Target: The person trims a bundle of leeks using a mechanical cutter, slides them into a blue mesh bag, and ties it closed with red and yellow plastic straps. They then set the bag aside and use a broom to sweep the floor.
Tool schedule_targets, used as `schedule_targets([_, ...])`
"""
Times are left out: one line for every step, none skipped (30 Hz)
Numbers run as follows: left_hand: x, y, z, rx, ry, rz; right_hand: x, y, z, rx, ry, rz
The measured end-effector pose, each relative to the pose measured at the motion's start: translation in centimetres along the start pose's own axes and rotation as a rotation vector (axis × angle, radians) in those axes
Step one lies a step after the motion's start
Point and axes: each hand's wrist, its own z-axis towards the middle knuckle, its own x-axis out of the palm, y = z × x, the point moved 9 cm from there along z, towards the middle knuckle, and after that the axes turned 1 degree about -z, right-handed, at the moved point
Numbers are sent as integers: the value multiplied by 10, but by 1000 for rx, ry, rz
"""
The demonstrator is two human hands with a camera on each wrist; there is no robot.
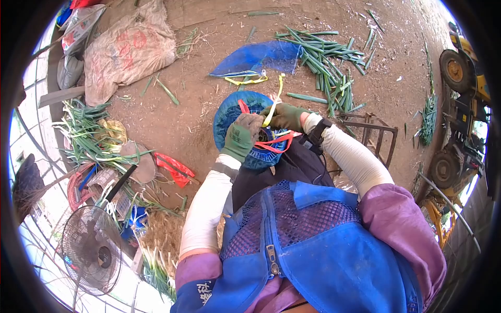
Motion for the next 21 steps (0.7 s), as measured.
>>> schedule_targets([1, 1, 0, -3, 2, -8, -4, -1, 1, -1, -36, -137])
schedule_targets([1, 2, 0, -8, 3, -16, -7, -1, 4, -1, -71, -275])
schedule_targets([1, 2, 0, -13, 4, -24, -10, -1, 5, -3, -104, -412])
schedule_targets([1, 3, -1, -23, 0, -37, -9, -4, 5, 21, -93, -474])
schedule_targets([-2, 0, 1, -31, -3, -51, -8, -2, 3, 46, -82, -536])
schedule_targets([-4, -2, 4, -38, -6, -65, -8, -1, 0, 70, -73, -598])
schedule_targets([-3, 1, 5, -112, 25, -71, -9, 1, -3, 95, -63, -661])
schedule_targets([-6, 0, 11, -187, 56, -80, -10, 4, -7, 95, -63, -684])
schedule_targets([-4, 1, 13, -263, 89, -89, -11, 7, -10, 95, -64, -707])
schedule_targets([5, 15, 5, -469, 18, -384, -12, 6, -12, 86, -71, -692])
schedule_targets([20, 27, -5, -672, -55, -681, -12, 12, -14, 76, -78, -677])
schedule_targets([36, 36, -18, -870, -130, -980, -11, 12, -20, 233, 59, -555])
schedule_targets([45, 43, -28, -973, -159, -1173, -13, 12, -21, 176, 19, -600])
schedule_targets([47, 46, -33, -1073, -190, -1369, -16, 11, -25, 119, -21, -647])
schedule_targets([52, 45, -37, -1172, -221, -1566, -18, 12, -30, 62, -59, -692])
schedule_targets([48, 38, -39, -1134, -252, -1635, -21, 5, -39, 88, -49, -631])
schedule_targets([47, 47, -60, -1251, -248, -1495, -27, -10, -47, -19, -79, -741])
schedule_targets([44, 64, -94, -1370, -234, -1347, -29, -42, -60, -123, -108, -840])
schedule_targets([43, 81, -129, -1473, -213, -1193, -27, -59, -69, -228, -146, -939])
schedule_targets([61, 104, -168, -1438, -273, -1179, -35, -87, -71, 54, -105, -889])
schedule_targets([76, 121, -201, -1407, -335, -1164, -39, -112, -81, 334, -62, -826])
